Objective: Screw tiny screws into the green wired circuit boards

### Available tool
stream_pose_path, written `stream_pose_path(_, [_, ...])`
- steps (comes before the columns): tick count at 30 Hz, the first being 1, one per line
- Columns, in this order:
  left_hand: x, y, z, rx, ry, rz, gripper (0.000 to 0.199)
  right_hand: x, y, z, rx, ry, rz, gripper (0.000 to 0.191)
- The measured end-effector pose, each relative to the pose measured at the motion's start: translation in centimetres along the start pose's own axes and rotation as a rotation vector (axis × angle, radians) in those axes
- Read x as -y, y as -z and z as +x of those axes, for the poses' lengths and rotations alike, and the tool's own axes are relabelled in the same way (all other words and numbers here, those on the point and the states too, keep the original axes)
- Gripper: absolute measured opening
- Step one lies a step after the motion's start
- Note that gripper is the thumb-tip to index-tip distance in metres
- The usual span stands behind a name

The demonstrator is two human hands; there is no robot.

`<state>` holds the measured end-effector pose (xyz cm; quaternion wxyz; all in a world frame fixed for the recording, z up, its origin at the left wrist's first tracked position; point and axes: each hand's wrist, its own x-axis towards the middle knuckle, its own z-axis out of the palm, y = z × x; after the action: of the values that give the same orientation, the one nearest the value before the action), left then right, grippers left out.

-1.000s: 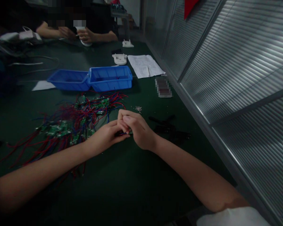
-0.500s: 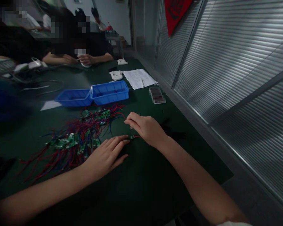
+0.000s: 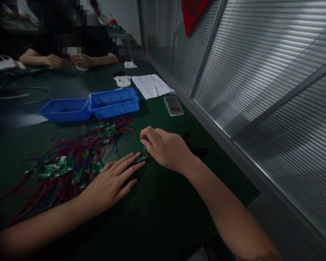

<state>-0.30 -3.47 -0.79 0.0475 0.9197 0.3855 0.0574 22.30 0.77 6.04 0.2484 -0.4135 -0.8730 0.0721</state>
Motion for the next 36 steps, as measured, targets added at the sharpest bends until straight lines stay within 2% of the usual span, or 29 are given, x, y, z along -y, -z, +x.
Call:
stream_pose_path(3, [0.3,-0.1,0.0,0.011,-0.012,-0.023,0.049,-0.3,-0.2,-0.1,-0.008,0.023,0.051,0.022])
stream_pose_path(8, [0.9,-0.3,0.2,0.021,-0.019,-0.070,0.047,-0.6,-1.1,-0.4,-0.131,0.021,-0.215,0.028])
stream_pose_path(10, [1.0,-0.3,0.2,0.036,-0.022,-0.078,0.047,-0.6,-1.2,-0.4,-0.138,0.040,-0.247,0.027])
stream_pose_path(13, [1.0,-0.3,0.3,0.054,-0.041,-0.078,0.045,-0.1,-1.0,-0.4,-0.086,0.065,-0.157,0.021])
stream_pose_path(16, [1.0,-0.2,0.3,0.053,-0.053,-0.078,0.046,0.6,-0.7,-0.5,0.000,0.096,-0.072,0.027])
stream_pose_path(21, [0.9,-0.2,0.2,0.056,-0.061,-0.041,0.049,1.6,-0.1,-0.7,0.059,0.215,-0.166,0.024])
stream_pose_path(24, [0.9,-0.3,-0.1,0.051,-0.059,-0.016,0.049,1.7,0.4,-0.9,0.049,0.144,-0.217,0.030])
stream_pose_path(29, [0.7,-0.4,-0.1,0.050,-0.059,0.008,0.050,1.8,0.4,-1.2,-0.098,-0.006,-0.422,0.035])
stream_pose_path(31, [0.7,-0.3,0.0,0.051,-0.062,0.011,0.049,1.9,0.3,-1.2,-0.112,-0.070,-0.480,0.037])
stream_pose_path(33, [0.7,-0.3,0.1,0.051,-0.066,0.016,0.049,2.0,0.3,-1.0,-0.095,-0.080,-0.433,0.031])
stream_pose_path(36, [0.7,-0.4,0.0,0.051,-0.069,0.033,0.050,1.8,0.1,-0.8,-0.035,-0.018,-0.212,0.024])
